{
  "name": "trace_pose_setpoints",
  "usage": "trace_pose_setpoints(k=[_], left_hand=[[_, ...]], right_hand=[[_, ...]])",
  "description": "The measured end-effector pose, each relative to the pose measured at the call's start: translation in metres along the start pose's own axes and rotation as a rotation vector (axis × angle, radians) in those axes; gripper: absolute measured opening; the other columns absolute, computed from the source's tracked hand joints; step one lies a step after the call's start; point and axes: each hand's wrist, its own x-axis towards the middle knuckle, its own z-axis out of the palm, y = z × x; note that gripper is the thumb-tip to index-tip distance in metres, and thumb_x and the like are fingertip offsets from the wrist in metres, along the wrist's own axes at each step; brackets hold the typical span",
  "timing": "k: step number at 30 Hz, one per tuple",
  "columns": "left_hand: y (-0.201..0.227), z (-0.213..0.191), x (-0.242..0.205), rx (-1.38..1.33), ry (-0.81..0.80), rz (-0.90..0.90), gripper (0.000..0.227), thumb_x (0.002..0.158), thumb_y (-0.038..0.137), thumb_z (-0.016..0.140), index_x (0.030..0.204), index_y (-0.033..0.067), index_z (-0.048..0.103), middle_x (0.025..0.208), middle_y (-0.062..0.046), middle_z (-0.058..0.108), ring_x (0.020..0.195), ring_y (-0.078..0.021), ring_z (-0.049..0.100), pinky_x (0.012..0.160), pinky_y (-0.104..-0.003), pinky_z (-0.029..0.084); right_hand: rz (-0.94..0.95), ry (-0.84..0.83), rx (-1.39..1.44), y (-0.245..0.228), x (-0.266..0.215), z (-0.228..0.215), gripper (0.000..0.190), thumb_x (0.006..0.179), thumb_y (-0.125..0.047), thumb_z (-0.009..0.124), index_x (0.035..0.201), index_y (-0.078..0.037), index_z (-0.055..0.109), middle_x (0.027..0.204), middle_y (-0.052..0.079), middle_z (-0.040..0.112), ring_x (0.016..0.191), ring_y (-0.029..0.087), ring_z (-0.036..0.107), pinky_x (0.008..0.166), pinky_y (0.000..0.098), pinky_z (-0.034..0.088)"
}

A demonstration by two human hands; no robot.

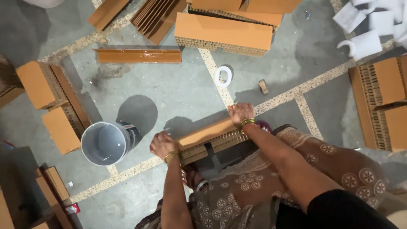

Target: The person sits on the floor and assembles corrugated cardboard boxes by hand. They fold the flaps of the cardboard pieces and press the edges together to form the box structure, stacking the finished items nearby.

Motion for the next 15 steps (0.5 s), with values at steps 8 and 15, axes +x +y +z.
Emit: trace_pose_setpoints(k=[8, 15], left_hand=[[0.11, 0.047, -0.026, -0.073, -0.361, 0.242, 0.036, 0.103, 0.039, 0.047, 0.112, 0.017, 0.073, 0.113, -0.009, 0.074, 0.104, -0.0281, 0.067, 0.091, -0.05, 0.047], [0.115, 0.051, -0.03, -0.182, -0.234, 0.143, 0.032, 0.099, 0.038, 0.051, 0.104, 0.0186, 0.076, 0.102, -0.006, 0.077, 0.093, -0.0293, 0.068, 0.084, -0.05, 0.048]], right_hand=[[-0.19, -0.297, 0.033, -0.101, -0.007, 0.04, 0.046, 0.099, -0.048, 0.041, 0.109, -0.015, 0.072, 0.11, 0.013, 0.072, 0.105, 0.031, 0.067, 0.094, 0.051, 0.048], [-0.32, 0.318, 0.172, -0.098, -0.025, 0.06, 0.029, 0.097, -0.033, 0.065, 0.078, -0.012, 0.072, 0.075, 0.009, 0.069, 0.074, 0.029, 0.065, 0.07, 0.048, 0.047]])
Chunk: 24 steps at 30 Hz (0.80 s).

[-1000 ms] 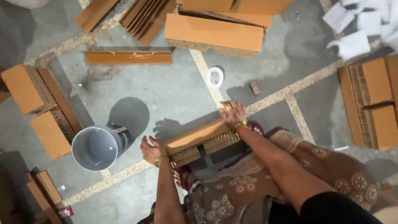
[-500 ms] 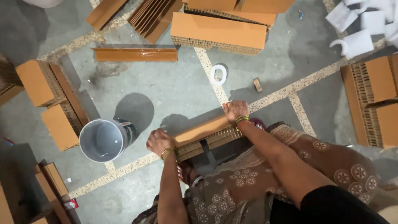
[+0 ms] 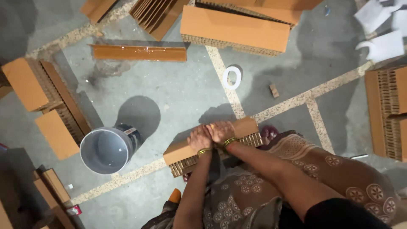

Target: The person sits on the floor and assembles corrugated cardboard boxes by hand. They fold the flaps of the cardboard pieces and press the edges together to form the box structure, stacking the finished items nearby.

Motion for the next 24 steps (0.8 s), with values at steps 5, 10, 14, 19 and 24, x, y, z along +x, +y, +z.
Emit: trace_pose_setpoints(k=[5, 10, 14, 19, 24], left_hand=[[-0.007, 0.0, -0.008, 0.019, -0.036, 0.024, 0.033, 0.1, 0.039, 0.051, 0.101, 0.0166, 0.076, 0.101, -0.008, 0.076, 0.093, -0.0303, 0.068, 0.083, -0.049, 0.048], [-0.004, 0.001, -0.004, -0.016, 0.004, 0.0, 0.034, 0.101, 0.039, 0.049, 0.097, 0.0167, 0.075, 0.103, -0.008, 0.076, 0.097, -0.029, 0.069, 0.085, -0.049, 0.048], [-0.008, -0.001, -0.005, 0.026, -0.049, -0.02, 0.036, 0.095, 0.044, 0.05, 0.104, 0.0207, 0.076, 0.105, -0.012, 0.075, 0.101, -0.0313, 0.068, 0.09, -0.051, 0.047], [-0.111, -0.041, 0.01, -0.056, -0.068, -0.249, 0.038, 0.097, 0.042, 0.052, 0.109, 0.0151, 0.076, 0.102, -0.017, 0.076, 0.089, -0.0341, 0.072, 0.081, -0.047, 0.056], [-0.165, -0.068, 0.012, -0.407, 0.22, -0.596, 0.043, 0.103, 0.039, 0.047, 0.093, 0.0093, 0.077, 0.086, -0.014, 0.076, 0.077, -0.0356, 0.072, 0.07, -0.048, 0.055]], right_hand=[[0.032, -0.02, 0.036, -0.006, -0.003, -0.008, 0.031, 0.098, -0.033, 0.059, 0.079, -0.012, 0.072, 0.081, 0.008, 0.071, 0.078, 0.029, 0.065, 0.072, 0.0465, 0.047], [0.156, -0.318, -0.103, 0.002, -0.001, 0.018, 0.053, 0.1, -0.049, 0.044, 0.082, -0.011, 0.076, 0.082, 0.012, 0.072, 0.083, 0.029, 0.068, 0.08, 0.0483, 0.05], [0.264, -0.774, -0.102, 0.012, 0.018, 0.005, 0.069, 0.106, -0.059, 0.021, 0.109, -0.01, 0.069, 0.084, 0.019, 0.077, 0.081, 0.029, 0.074, 0.097, 0.0507, 0.047], [0.406, -0.886, -0.111, 0.058, 0.024, -0.067, 0.058, 0.095, -0.057, 0.029, 0.135, -0.023, 0.055, 0.097, 0.018, 0.07, 0.083, 0.033, 0.072, 0.076, 0.0536, 0.06], [0.57, -0.474, -0.073, 0.093, 0.021, -0.079, 0.044, 0.101, -0.047, 0.047, 0.104, -0.014, 0.076, 0.094, 0.019, 0.074, 0.09, 0.036, 0.071, 0.084, 0.0513, 0.055]])
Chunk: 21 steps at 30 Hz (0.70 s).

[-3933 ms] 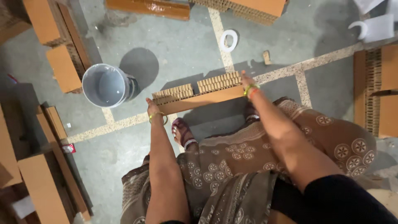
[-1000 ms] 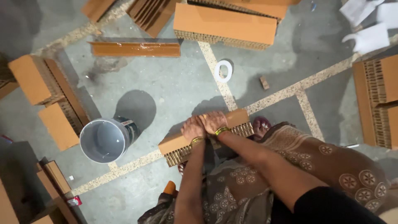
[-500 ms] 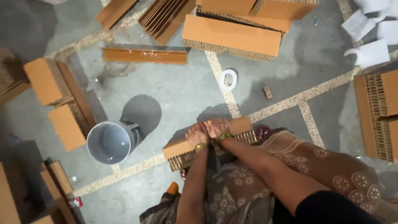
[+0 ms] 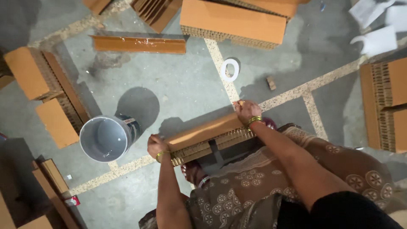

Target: The person sits on the floor and assembles corrugated cardboard boxes by hand. They fold the flaps of the cardboard pieces and press the edges together to form the box structure, stacking the finished items nearby.

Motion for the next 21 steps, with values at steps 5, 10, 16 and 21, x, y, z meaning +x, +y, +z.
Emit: trace_pose_setpoints(k=[5, 10, 16, 21], left_hand=[[0.0, 0.003, 0.0, 0.054, 0.001, 0.169, 0.051, 0.108, 0.039, 0.041, 0.089, 0.0102, 0.078, 0.083, -0.011, 0.076, 0.076, -0.033, 0.071, 0.069, -0.045, 0.055], [0.008, 0.0, 0.002, -0.037, -0.094, -0.017, 0.051, 0.105, 0.043, 0.041, 0.093, 0.0103, 0.077, 0.078, -0.01, 0.076, 0.076, -0.0285, 0.075, 0.07, -0.043, 0.057], [0.006, 0.001, 0.001, -0.073, -0.026, 0.011, 0.042, 0.102, 0.037, 0.046, 0.098, 0.0092, 0.077, 0.085, -0.013, 0.076, 0.079, -0.0308, 0.072, 0.072, -0.045, 0.055], [0.01, 0.0, -0.004, 0.282, 0.198, 0.504, 0.031, 0.103, 0.024, 0.048, 0.097, 0.0111, 0.075, 0.097, -0.012, 0.076, 0.088, -0.0322, 0.071, 0.081, -0.046, 0.056]], right_hand=[[-0.069, 0.112, 0.067, -0.001, -0.001, 0.004, 0.045, 0.1, -0.049, 0.05, 0.095, -0.013, 0.077, 0.093, 0.019, 0.073, 0.092, 0.039, 0.069, 0.085, 0.0525, 0.054], [0.014, -0.044, 0.05, -0.011, -0.001, -0.014, 0.048, 0.101, -0.051, 0.048, 0.097, -0.011, 0.075, 0.097, 0.02, 0.072, 0.091, 0.036, 0.069, 0.084, 0.0515, 0.054], [-0.051, 0.041, -0.017, -0.001, 0.003, 0.002, 0.052, 0.104, -0.051, 0.043, 0.1, -0.011, 0.074, 0.101, 0.02, 0.071, 0.095, 0.039, 0.068, 0.086, 0.0521, 0.053], [-0.249, 0.222, -0.172, 0.004, -0.004, 0.009, 0.048, 0.104, -0.047, 0.039, 0.101, -0.014, 0.075, 0.104, 0.013, 0.073, 0.103, 0.03, 0.068, 0.099, 0.0505, 0.05]])
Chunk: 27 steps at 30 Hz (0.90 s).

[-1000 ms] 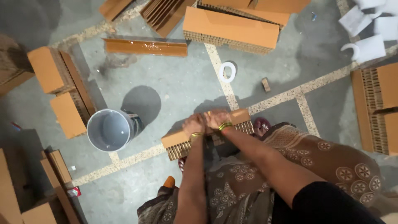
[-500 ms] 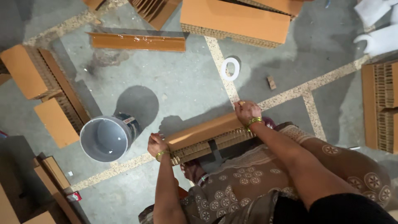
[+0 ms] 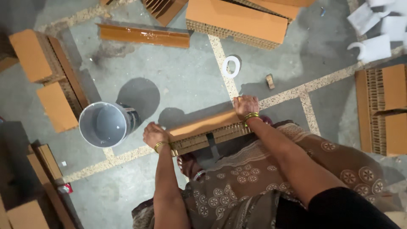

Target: The person sits on the floor and assembles corrugated cardboard boxes by hand. They fold the flaps of the cardboard pieces and press the edges together to form the box structure, stacking the finished items nearby.

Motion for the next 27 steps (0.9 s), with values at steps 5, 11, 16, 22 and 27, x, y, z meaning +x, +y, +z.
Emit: trace_pose_setpoints(k=[5, 11, 16, 22, 27], left_hand=[[0.07, 0.007, -0.022, 0.218, -0.389, 0.15, 0.028, 0.099, 0.025, 0.048, 0.108, 0.0107, 0.07, 0.105, -0.011, 0.073, 0.098, -0.0302, 0.068, 0.088, -0.049, 0.052], [0.127, 0.049, -0.062, -0.035, -0.307, 0.224, 0.024, 0.096, 0.033, 0.056, 0.102, 0.0161, 0.072, 0.1, -0.007, 0.074, 0.091, -0.0286, 0.068, 0.078, -0.048, 0.05], [0.132, 0.046, -0.061, -0.009, -0.355, 0.179, 0.025, 0.099, 0.033, 0.055, 0.1, 0.0159, 0.073, 0.096, -0.006, 0.074, 0.089, -0.0281, 0.068, 0.078, -0.048, 0.049], [0.131, 0.051, -0.055, 0.003, -0.343, 0.199, 0.028, 0.1, 0.035, 0.054, 0.098, 0.0156, 0.074, 0.099, -0.007, 0.075, 0.089, -0.028, 0.068, 0.078, -0.048, 0.049], [0.129, 0.049, -0.062, 0.007, -0.38, 0.165, 0.029, 0.101, 0.037, 0.053, 0.095, 0.0169, 0.074, 0.101, -0.005, 0.076, 0.095, -0.0277, 0.068, 0.081, -0.048, 0.049]], right_hand=[[-0.132, -0.639, -0.268, -0.053, 0.014, 0.041, 0.032, 0.109, -0.025, 0.04, 0.115, -0.011, 0.069, 0.098, 0.007, 0.074, 0.086, 0.022, 0.077, 0.082, 0.0435, 0.056], [-0.284, 0.172, 0.229, -0.118, -0.025, 0.076, 0.029, 0.1, -0.033, 0.061, 0.084, -0.012, 0.073, 0.083, 0.009, 0.072, 0.08, 0.029, 0.067, 0.076, 0.0476, 0.05], [-0.254, 0.175, 0.237, -0.121, -0.021, 0.063, 0.029, 0.097, -0.035, 0.06, 0.082, -0.013, 0.073, 0.083, 0.007, 0.072, 0.081, 0.029, 0.066, 0.076, 0.0484, 0.049], [-0.298, 0.192, 0.272, -0.119, -0.02, 0.062, 0.024, 0.097, -0.031, 0.061, 0.086, -0.013, 0.073, 0.083, 0.008, 0.072, 0.08, 0.03, 0.066, 0.076, 0.0475, 0.048], [-0.216, -0.016, 0.168, -0.122, -0.015, 0.059, 0.042, 0.103, -0.043, 0.048, 0.089, -0.013, 0.074, 0.084, 0.012, 0.072, 0.082, 0.031, 0.067, 0.083, 0.0497, 0.05]])
